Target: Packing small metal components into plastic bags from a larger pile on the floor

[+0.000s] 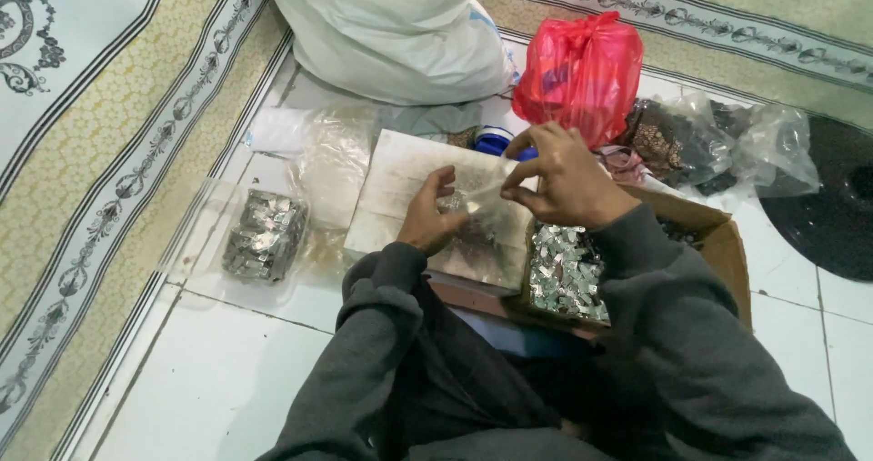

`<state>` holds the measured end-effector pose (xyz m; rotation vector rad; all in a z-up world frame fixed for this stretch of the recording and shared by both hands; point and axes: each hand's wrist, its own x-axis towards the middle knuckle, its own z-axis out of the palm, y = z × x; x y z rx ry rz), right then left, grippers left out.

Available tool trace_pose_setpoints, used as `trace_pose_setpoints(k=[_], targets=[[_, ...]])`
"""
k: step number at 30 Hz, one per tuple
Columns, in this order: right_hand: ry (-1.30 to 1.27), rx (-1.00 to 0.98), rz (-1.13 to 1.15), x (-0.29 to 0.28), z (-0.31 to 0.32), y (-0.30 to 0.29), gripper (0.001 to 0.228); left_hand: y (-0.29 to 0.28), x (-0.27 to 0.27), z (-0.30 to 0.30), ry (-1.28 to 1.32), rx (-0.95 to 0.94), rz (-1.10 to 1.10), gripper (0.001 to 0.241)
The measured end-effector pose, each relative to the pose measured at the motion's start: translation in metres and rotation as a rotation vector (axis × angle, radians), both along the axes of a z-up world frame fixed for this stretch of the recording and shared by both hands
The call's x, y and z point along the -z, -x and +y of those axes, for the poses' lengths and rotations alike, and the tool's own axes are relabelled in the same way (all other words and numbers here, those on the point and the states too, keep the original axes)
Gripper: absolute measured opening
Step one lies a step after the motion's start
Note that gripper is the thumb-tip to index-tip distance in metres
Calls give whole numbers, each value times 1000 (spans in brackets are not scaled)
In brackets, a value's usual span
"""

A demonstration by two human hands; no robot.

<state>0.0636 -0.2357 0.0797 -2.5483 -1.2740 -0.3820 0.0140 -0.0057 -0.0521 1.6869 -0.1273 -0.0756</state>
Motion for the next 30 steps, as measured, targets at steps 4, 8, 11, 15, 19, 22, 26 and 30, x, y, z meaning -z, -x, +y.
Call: trace_pose_setpoints(k=[4,8,11,15,19,22,26,30], targets=[[-25,-37,46,-3,5,24,9,-16,-59,-14,-22,-249,64,50],[-58,-64,18,7,-1,29,12,-8,-140,-21,-477,-140,113,75],[-110,-99,22,14,-6,31,11,-12,-144,-23,-654,-52,119,68],[-161,-108,118,4,-3,46,5,-48,-84,-38,-722,-67,105,50],[-14,18,277,-29,-2,50,25,-35,-100,-32,-685,-21,53,39],[110,15,301,-40,3,38,32,-29,-116,-25,-719,-14,11,34],[57,-88,217,-46,5,28,24,-9,-146,-7,-550,58,71,23],[-55,-92,360,-33,7,32,23,-9,-132,-1,-347,14,129,30]])
